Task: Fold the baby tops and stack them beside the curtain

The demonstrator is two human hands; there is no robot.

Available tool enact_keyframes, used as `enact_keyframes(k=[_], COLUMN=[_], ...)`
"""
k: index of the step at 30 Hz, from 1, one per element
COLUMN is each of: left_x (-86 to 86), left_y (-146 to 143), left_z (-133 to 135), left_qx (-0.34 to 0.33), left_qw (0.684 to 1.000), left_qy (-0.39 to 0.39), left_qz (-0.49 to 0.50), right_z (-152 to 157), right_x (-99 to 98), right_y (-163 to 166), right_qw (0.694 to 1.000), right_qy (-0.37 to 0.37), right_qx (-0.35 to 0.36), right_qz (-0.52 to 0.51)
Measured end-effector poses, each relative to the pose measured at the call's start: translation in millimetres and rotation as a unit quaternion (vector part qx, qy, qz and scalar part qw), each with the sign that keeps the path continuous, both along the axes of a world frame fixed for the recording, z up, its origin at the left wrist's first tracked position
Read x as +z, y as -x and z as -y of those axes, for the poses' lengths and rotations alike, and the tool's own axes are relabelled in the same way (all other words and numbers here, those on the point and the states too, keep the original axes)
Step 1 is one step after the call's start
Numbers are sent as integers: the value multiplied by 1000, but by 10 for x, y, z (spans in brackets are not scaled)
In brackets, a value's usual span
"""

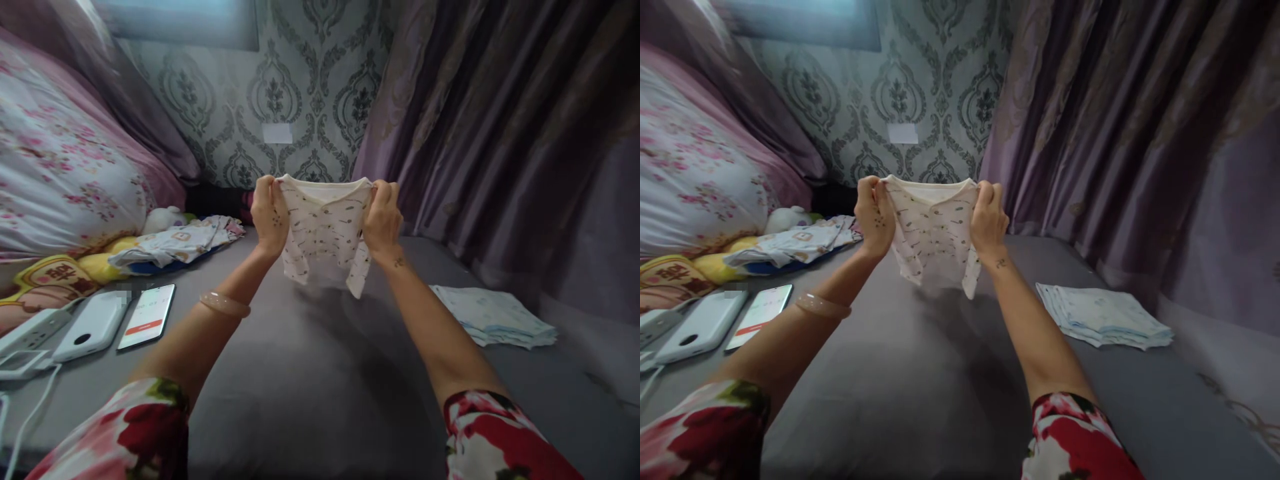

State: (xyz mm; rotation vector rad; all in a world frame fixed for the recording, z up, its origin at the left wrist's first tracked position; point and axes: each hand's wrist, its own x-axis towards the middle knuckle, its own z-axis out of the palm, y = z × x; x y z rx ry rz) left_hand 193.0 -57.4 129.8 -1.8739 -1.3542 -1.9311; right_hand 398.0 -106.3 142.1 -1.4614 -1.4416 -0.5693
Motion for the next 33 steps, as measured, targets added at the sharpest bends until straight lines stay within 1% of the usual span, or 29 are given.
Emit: enact_keyframes(k=[2,5,7,8,9,11,12,14,15,16,17,18,20,21,22,23,25,27,28,30,31,33], left_x=[75,263,434,529,625,800,866,924,903,844,744,603,217,-14,-255,-497,-932,-1256,-1369,-1513,-1555,-1606], left_y=[160,504,733,829,909,1010,1035,1043,1032,1011,983,947,852,795,733,669,542,431,386,320,297,272], left_z=[101,340,548,656,758,909,942,897,816,699,554,388,39,-124,-267,-384,-532,-577,-573,-537,-515,-478], left_qx=[-6,-5,-13,-27,-46,-63,-74,-97,-117,-143,-174,-219,-285,-312,-326,-322,-271,-213,-179,-118,-100,-86], left_qw=[999,988,970,959,950,942,940,943,939,930,915,882,825,797,775,766,766,762,762,764,767,775], left_qy=[-25,-71,-102,-113,-108,-86,-56,23,77,134,190,252,332,361,387,408,440,470,480,486,480,460], left_qz=[-29,-134,-222,-259,-291,-320,-327,-319,-315,-312,-311,-333,-358,-371,-378,-378,-381,-391,-396,-408,-414,-425], right_z=[141,430,660,773,877,1029,1066,1044,984,894,778,642,341,193,58,-58,-222,-302,-318,-327,-325,-320], right_x=[61,187,296,358,423,550,603,654,640,594,513,397,73,-121,-327,-534,-919,-1225,-1345,-1524,-1591,-1693], right_y=[-83,-224,-291,-313,-327,-341,-347,-365,-381,-401,-425,-450,-492,-504,-507,-500,-460,-401,-371,-318,-297,-265], right_qw=[999,994,989,985,981,972,969,960,951,938,920,900,859,845,829,821,813,811,812,816,820,833], right_qy=[11,21,24,28,29,54,77,153,200,251,302,350,434,463,493,514,546,557,557,550,543,522], right_qx=[-8,-4,32,55,80,132,153,186,200,213,227,240,253,246,236,213,146,96,81,63,58,46], right_qz=[44,109,145,159,175,189,180,143,124,110,102,100,103,106,117,128,139,150,155,165,169,176])
